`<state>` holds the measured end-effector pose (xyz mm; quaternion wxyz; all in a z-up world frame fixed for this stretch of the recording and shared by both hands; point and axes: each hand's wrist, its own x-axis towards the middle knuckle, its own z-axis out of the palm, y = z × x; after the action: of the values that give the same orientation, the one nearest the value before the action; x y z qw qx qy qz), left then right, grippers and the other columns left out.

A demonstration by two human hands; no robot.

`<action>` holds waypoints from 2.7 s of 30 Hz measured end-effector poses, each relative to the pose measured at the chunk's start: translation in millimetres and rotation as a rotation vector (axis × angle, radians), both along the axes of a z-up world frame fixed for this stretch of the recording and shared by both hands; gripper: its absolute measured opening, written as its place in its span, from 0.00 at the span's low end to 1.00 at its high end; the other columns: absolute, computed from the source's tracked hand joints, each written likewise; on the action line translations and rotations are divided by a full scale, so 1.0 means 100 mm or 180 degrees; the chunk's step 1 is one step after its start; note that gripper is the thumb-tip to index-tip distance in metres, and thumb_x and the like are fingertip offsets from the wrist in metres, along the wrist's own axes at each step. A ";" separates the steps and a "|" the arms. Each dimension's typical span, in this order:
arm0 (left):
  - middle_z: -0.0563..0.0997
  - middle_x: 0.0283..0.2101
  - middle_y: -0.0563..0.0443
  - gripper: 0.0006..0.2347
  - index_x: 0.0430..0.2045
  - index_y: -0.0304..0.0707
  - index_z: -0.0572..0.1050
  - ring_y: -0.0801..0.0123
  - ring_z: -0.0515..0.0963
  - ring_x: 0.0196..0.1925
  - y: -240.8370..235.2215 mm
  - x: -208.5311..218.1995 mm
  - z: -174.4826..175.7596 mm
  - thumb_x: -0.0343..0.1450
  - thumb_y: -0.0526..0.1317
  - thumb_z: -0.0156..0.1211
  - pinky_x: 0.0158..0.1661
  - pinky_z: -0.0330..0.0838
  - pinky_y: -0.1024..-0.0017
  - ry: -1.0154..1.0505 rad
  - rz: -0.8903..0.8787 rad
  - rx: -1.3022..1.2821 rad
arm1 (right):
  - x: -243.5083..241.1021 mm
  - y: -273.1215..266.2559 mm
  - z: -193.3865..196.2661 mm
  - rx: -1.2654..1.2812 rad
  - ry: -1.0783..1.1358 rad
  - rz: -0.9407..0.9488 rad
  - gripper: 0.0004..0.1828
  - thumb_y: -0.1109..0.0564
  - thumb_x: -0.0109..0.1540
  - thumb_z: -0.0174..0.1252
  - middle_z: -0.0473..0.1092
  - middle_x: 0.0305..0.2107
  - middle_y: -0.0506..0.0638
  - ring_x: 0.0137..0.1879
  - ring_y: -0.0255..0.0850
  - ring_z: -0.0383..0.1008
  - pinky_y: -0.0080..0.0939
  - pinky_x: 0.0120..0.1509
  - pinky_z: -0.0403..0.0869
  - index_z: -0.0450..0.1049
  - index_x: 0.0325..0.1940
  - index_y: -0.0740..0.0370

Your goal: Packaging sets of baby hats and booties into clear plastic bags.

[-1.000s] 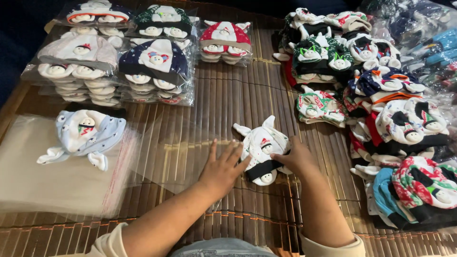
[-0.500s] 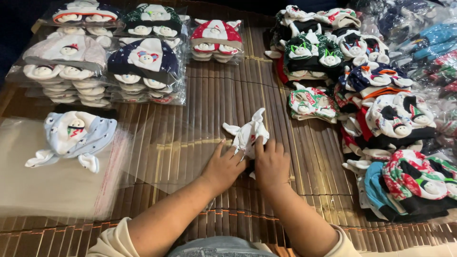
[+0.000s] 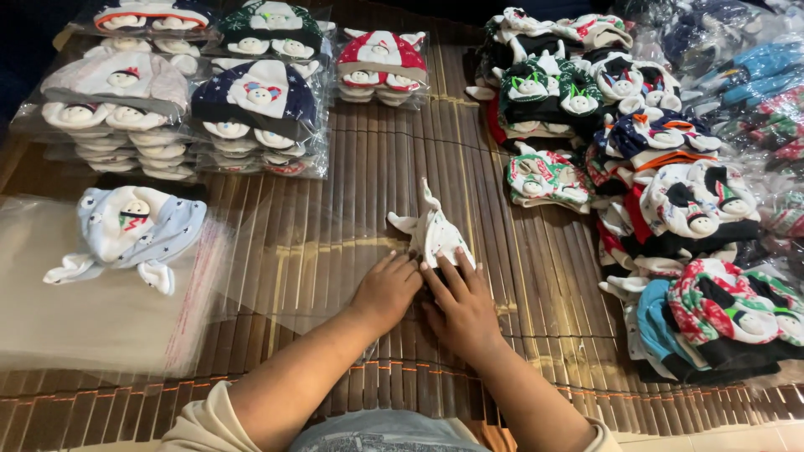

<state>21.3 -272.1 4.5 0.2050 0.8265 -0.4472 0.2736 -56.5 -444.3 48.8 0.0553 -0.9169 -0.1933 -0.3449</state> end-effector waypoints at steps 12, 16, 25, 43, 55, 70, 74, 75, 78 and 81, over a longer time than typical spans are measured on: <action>0.62 0.65 0.27 0.37 0.61 0.36 0.58 0.36 0.58 0.72 0.38 -0.33 0.25 0.65 0.58 0.70 0.68 0.43 0.31 0.1801 0.1331 0.0907 | 0.08 -0.17 -0.28 0.0391 -0.0271 0.0448 0.31 0.59 0.55 0.62 0.72 0.56 0.60 0.64 0.69 0.70 0.58 0.60 0.76 0.76 0.64 0.52; 0.63 0.65 0.29 0.29 0.51 0.38 0.67 0.38 0.60 0.72 0.42 -0.39 0.14 0.66 0.59 0.68 0.66 0.47 0.29 0.1610 0.1441 0.1000 | 0.06 -0.15 -0.26 0.0618 -0.0131 0.0372 0.33 0.63 0.53 0.63 0.72 0.57 0.61 0.65 0.68 0.70 0.58 0.63 0.74 0.76 0.64 0.52; 0.71 0.62 0.33 0.22 0.51 0.37 0.73 0.41 0.67 0.69 0.24 -0.31 -0.02 0.66 0.49 0.66 0.64 0.54 0.30 0.1018 0.0668 0.0625 | 0.06 -0.55 -0.49 0.1673 0.0095 -0.0148 0.35 0.70 0.54 0.60 0.68 0.61 0.61 0.70 0.61 0.66 0.56 0.72 0.68 0.73 0.66 0.57; 0.78 0.43 0.43 0.18 0.54 0.41 0.73 0.49 0.80 0.52 0.29 0.35 -0.42 0.75 0.51 0.54 0.59 0.69 0.47 0.0112 0.0018 -0.0153 | 0.11 -0.57 -0.45 0.2464 -0.0266 -0.0339 0.30 0.72 0.59 0.58 0.69 0.58 0.61 0.67 0.58 0.69 0.55 0.72 0.67 0.72 0.67 0.63; 0.78 0.43 0.38 0.23 0.47 0.37 0.72 0.43 0.80 0.54 0.44 0.16 -0.07 0.56 0.38 0.58 0.64 0.56 0.32 0.0099 -0.0208 -0.0273 | 0.10 -0.58 -0.47 0.2559 -0.0180 -0.0361 0.32 0.73 0.59 0.59 0.68 0.58 0.60 0.66 0.56 0.69 0.54 0.71 0.67 0.72 0.68 0.61; 0.81 0.43 0.50 0.14 0.51 0.52 0.76 0.56 0.81 0.55 0.39 0.24 -0.22 0.72 0.47 0.57 0.64 0.57 0.34 -0.0060 0.0129 -0.0066 | -0.15 -0.72 0.14 0.2461 -0.0145 -0.0165 0.28 0.76 0.58 0.61 0.72 0.55 0.63 0.65 0.58 0.72 0.54 0.71 0.68 0.75 0.62 0.67; 0.80 0.50 0.48 0.19 0.55 0.41 0.74 0.56 0.75 0.60 0.38 0.09 0.03 0.71 0.46 0.59 0.69 0.48 0.35 0.0185 0.0303 0.0332 | -0.48 -0.76 0.51 0.2635 0.0682 -0.0107 0.32 0.76 0.54 0.55 0.67 0.63 0.61 0.65 0.49 0.71 0.43 0.70 0.69 0.69 0.64 0.71; 0.80 0.50 0.48 0.19 0.55 0.41 0.74 0.56 0.75 0.60 0.37 0.09 0.05 0.71 0.46 0.59 0.69 0.48 0.35 0.0186 0.0301 0.0333 | -0.53 -0.79 0.56 0.2636 0.0682 -0.0110 0.32 0.76 0.54 0.55 0.67 0.63 0.61 0.65 0.49 0.71 0.43 0.70 0.69 0.69 0.64 0.71; 0.79 0.47 0.44 0.19 0.54 0.40 0.76 0.51 0.77 0.55 0.35 0.06 0.07 0.70 0.44 0.61 0.68 0.50 0.33 -0.0098 0.0257 0.0224 | -0.69 -0.83 0.70 0.2805 0.1128 0.0044 0.28 0.74 0.55 0.57 0.71 0.60 0.59 0.63 0.47 0.73 0.42 0.69 0.70 0.71 0.61 0.68; 0.79 0.47 0.47 0.17 0.52 0.41 0.77 0.53 0.76 0.56 0.35 0.08 0.04 0.70 0.47 0.60 0.68 0.50 0.34 -0.0068 0.0395 0.0303 | -0.79 -0.83 0.83 0.2902 0.1754 0.0148 0.25 0.72 0.54 0.59 0.74 0.58 0.57 0.55 0.42 0.78 0.36 0.53 0.77 0.75 0.57 0.67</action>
<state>29.1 -237.1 8.9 0.1433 0.8585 -0.4098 0.2731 -135.7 -527.6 132.1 0.5044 -0.8519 -0.0224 -0.1390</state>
